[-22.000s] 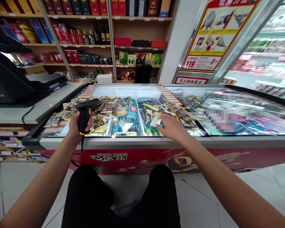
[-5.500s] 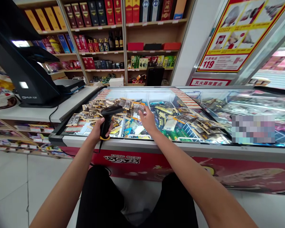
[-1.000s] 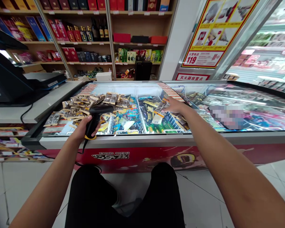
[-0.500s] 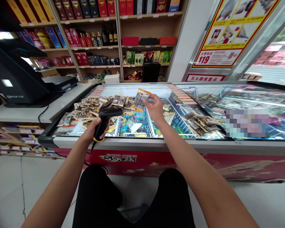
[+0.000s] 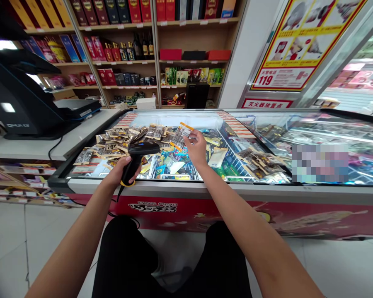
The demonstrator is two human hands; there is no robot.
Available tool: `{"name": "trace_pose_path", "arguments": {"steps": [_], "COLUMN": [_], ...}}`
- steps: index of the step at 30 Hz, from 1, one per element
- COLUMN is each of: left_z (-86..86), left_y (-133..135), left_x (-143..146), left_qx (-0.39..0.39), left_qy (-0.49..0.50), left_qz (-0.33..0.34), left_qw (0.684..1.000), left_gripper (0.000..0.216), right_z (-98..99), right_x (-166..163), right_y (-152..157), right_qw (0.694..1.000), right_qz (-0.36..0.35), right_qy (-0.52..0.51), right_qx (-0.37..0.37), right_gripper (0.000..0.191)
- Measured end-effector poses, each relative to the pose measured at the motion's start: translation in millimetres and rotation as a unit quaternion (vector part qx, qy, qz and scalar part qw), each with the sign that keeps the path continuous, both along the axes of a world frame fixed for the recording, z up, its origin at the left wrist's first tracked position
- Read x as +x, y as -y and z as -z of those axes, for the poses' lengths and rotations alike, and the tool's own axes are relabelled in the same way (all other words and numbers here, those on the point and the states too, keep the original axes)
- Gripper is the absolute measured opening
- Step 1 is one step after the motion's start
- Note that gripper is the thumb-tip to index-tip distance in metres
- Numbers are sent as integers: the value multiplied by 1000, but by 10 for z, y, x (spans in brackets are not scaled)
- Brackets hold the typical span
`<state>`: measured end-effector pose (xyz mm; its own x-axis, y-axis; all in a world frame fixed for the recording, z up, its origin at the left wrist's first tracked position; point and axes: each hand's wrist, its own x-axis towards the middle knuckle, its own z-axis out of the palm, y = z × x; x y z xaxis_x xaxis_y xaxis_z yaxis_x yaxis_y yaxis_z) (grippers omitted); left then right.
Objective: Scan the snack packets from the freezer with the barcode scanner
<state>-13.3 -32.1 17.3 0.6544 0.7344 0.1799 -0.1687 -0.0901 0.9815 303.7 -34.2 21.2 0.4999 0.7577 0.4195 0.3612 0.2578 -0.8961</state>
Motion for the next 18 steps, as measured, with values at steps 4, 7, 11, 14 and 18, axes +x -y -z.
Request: {"name": "trace_pose_path", "arguments": {"steps": [4, 7, 11, 14, 18], "left_z": [-14, -16, -9, -22, -67], "left_y": [9, 13, -3, -8, 24], "left_x": [10, 16, 17, 19, 31], "left_qx": [-6, -10, -9, -15, -25], "left_qy": [1, 10, 15, 8, 6], "left_qz": [7, -4, -2, 4, -2], "left_qw": [1000, 1000, 1000, 1000, 1000], "left_gripper": [63, 64, 62, 61, 61], "right_z": [2, -19, -58, -85, -141], "right_x": [19, 128, 333, 393, 289], "right_y": [1, -36, -205, -387, -603], "right_qw": [1000, 999, 991, 983, 984], "right_qz": [2, 34, 90, 64, 19], "right_qy": [-19, -34, -94, -133, -110], "right_qx": [15, 1, -39, -108, -136], "right_gripper": [51, 53, 47, 36, 20]}}
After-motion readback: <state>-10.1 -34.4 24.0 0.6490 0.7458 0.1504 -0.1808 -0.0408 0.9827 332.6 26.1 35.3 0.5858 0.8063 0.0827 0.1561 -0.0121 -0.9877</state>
